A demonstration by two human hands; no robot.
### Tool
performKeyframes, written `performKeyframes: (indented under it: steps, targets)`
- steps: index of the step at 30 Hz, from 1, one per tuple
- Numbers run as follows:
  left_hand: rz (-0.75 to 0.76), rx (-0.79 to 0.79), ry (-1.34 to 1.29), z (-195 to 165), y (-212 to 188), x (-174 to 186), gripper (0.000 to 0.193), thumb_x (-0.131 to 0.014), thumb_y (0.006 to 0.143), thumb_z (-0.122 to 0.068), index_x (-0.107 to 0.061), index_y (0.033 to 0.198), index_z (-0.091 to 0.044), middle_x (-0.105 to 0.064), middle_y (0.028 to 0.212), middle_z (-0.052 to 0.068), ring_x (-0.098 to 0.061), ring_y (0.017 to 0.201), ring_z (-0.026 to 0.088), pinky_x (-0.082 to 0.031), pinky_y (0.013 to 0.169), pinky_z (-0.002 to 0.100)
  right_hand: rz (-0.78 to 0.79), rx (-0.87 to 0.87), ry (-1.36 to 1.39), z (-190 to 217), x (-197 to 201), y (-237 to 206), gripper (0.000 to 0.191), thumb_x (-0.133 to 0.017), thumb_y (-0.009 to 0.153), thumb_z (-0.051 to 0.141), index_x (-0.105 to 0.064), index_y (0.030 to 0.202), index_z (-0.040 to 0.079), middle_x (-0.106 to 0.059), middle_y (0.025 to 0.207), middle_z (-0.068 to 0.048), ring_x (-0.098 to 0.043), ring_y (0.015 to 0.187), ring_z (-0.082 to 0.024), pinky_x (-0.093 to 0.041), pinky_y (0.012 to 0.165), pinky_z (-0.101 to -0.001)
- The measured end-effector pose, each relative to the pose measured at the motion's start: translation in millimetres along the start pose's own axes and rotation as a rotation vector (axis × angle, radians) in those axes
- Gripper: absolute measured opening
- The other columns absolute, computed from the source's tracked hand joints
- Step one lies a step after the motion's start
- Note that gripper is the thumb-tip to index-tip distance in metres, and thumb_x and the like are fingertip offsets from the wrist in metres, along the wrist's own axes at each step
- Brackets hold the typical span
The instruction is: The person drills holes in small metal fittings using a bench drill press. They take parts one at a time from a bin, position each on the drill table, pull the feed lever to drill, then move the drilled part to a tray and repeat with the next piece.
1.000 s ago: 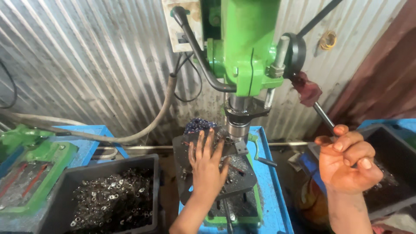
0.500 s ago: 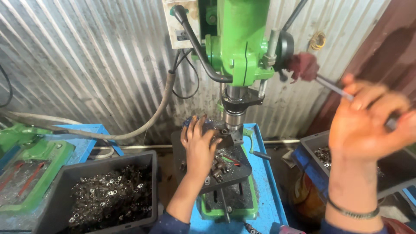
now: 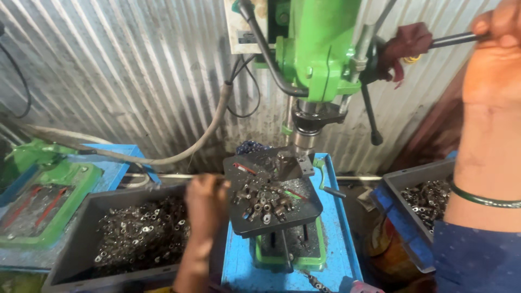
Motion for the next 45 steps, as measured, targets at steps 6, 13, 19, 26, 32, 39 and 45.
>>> performKeyframes:
  steps: [6, 13, 19, 26, 32, 39, 45]
  targets:
    - [0.309, -0.037, -0.047, 1.3, -12.2, -24.6, 0.027, -0.081, 0.074, -0.014, -0.079, 0.1, -0.01, -0.069, 0.107, 0.015, -0.061, 0.101, 0.04, -0.049, 0.087, 0.047, -0.001, -0.014, -0.009, -2.6, -4.1, -0.8, 0.045, -0.046, 0.11, 0.04, -0.041, 0.077, 0.009, -0.052, 0.085, -0.007, -0.054, 0.096, -0.022, -0.045, 0.105, -0.0421]
    - [0.323, 0.209, -0.353, 19.8, -13.4, -33.8, 0.022, -0.078, 0.08, -0.003, -0.07, 0.1, -0.008, -0.076, 0.097, 0.009, -0.073, 0.095, 0.023, -0.058, 0.084, 0.037, -0.004, -0.018, -0.019, -0.3, -4.2, -6.4, 0.044, -0.047, 0.109, 0.039, -0.043, 0.078, 0.009, -0.055, 0.088, -0.008, -0.055, 0.101, -0.022, -0.045, 0.108, -0.043]
    - [0.14, 0.251, -0.939, 5.0, 5.0, -64.0, 0.038, -0.077, 0.079, 0.01, -0.067, 0.112, -0.005, -0.076, 0.105, 0.008, -0.073, 0.1, 0.014, -0.059, 0.088, 0.026, -0.012, -0.017, -0.024, 1.4, -2.6, -10.9, 0.042, -0.047, 0.108, 0.039, -0.045, 0.079, 0.009, -0.058, 0.091, -0.008, -0.056, 0.105, -0.022, -0.044, 0.11, -0.0437]
    - [0.26, 0.22, -0.798, -81.8, 18.4, -90.8, 0.031, -0.083, 0.076, 0.001, -0.074, 0.105, -0.003, -0.081, 0.093, 0.01, -0.076, 0.085, 0.013, -0.059, 0.073, 0.028, -0.011, -0.019, -0.034, 6.6, -3.1, -14.2, 0.04, -0.048, 0.107, 0.038, -0.047, 0.08, 0.008, -0.06, 0.094, -0.008, -0.057, 0.11, -0.022, -0.044, 0.113, -0.0446]
    - [0.195, 0.119, -0.527, -110.8, 18.5, -77.7, 0.028, -0.084, 0.077, -0.008, -0.075, 0.104, -0.003, -0.078, 0.093, 0.015, -0.078, 0.083, 0.024, -0.057, 0.073, 0.034, -0.018, -0.018, -0.022, 6.5, -4.4, -15.3, 0.039, -0.049, 0.106, 0.037, -0.048, 0.081, 0.008, -0.063, 0.097, -0.008, -0.058, 0.114, -0.022, -0.044, 0.115, -0.0454]
    - [0.19, -0.315, 0.023, -116.0, -15.9, -72.9, 0.075, -0.077, 0.083, -0.026, -0.046, 0.144, 0.005, -0.039, 0.156, 0.022, -0.035, 0.144, 0.039, -0.025, 0.117, 0.053, -0.087, 0.035, 0.094, 4.8, -14.7, -68.5, 0.037, -0.05, 0.105, 0.036, -0.05, 0.082, 0.007, -0.065, 0.1, -0.008, -0.059, 0.12, -0.022, -0.043, 0.118, -0.0463]
    - [0.316, -0.285, 0.164, -122.2, -12.4, -72.2, 0.101, -0.08, 0.078, -0.039, -0.028, 0.151, 0.007, -0.019, 0.164, 0.023, -0.013, 0.154, 0.037, -0.009, 0.121, 0.061, -0.223, 0.048, 0.377, -33.3, -21.2, -189.2, 0.036, -0.051, 0.104, 0.035, -0.052, 0.082, 0.007, -0.068, 0.102, -0.009, -0.06, 0.124, -0.022, -0.043, 0.12, -0.047]
Point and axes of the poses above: each hand's wrist, its own y-axis towards the middle knuckle, its own x-axis out of the back of the hand, z = x × y, the point moved 1 cm from there along y, towards the middle knuckle
